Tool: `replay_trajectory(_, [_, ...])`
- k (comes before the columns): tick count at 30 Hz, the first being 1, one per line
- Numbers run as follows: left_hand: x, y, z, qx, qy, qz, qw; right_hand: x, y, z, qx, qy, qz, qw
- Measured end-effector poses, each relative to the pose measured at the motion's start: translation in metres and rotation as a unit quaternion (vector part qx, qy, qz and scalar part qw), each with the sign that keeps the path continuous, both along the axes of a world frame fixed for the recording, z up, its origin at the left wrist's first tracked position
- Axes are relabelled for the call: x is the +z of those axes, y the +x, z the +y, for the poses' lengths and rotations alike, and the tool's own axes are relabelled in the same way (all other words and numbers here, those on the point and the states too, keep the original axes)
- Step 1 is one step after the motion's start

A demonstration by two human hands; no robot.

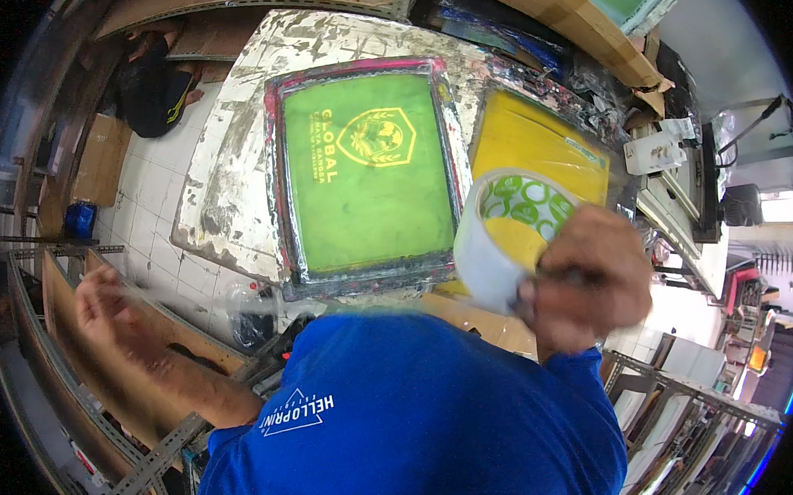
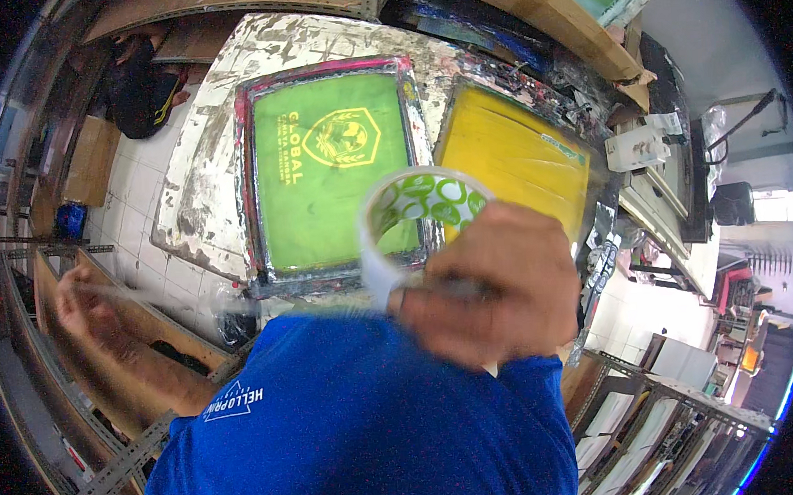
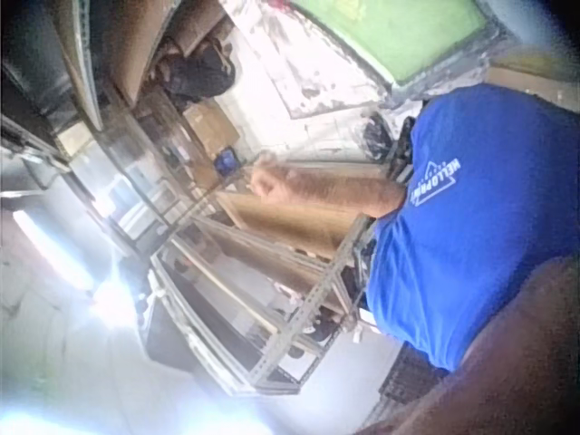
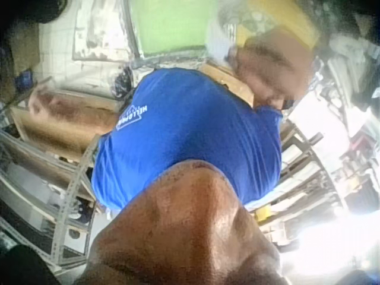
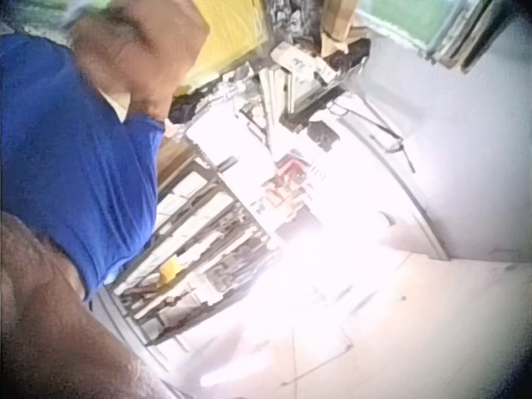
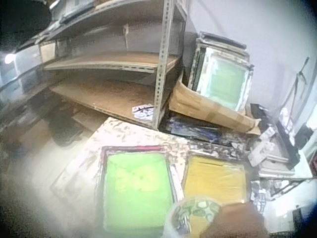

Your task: The person places a screen printing frame on a table and applies adhesive tape along its edges while wiping the mesh with a black cloth.

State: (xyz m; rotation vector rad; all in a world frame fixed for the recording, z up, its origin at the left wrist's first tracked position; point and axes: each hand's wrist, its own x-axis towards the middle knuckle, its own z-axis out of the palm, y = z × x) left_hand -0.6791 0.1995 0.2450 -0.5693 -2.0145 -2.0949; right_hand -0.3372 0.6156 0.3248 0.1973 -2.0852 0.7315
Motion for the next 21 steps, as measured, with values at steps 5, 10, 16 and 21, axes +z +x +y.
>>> replay_trajectory(5, [0.049, 0.003, -0.04, -0.026, 0.161, 0.142, 0.976, 0.057, 0.019, -0.026, 0.039, 0.127, 0.035, 0.991])
replay_trajectory(10, [0.068, 0.01, -0.081, -0.059, 0.189, 0.22, 0.955, 0.067, 0.023, -0.022, 0.143, 0.176, 0.101, 0.969])
replay_trajectory(16, [0.078, 0.016, -0.107, -0.072, 0.21, 0.232, 0.947, 0.082, 0.035, -0.018, 0.175, 0.166, 0.02, 0.97])
replay_trajectory(21, [0.063, 0.022, -0.107, -0.013, 0.201, 0.242, 0.949, 0.063, 0.044, -0.039, -0.181, 0.208, -0.204, 0.939])
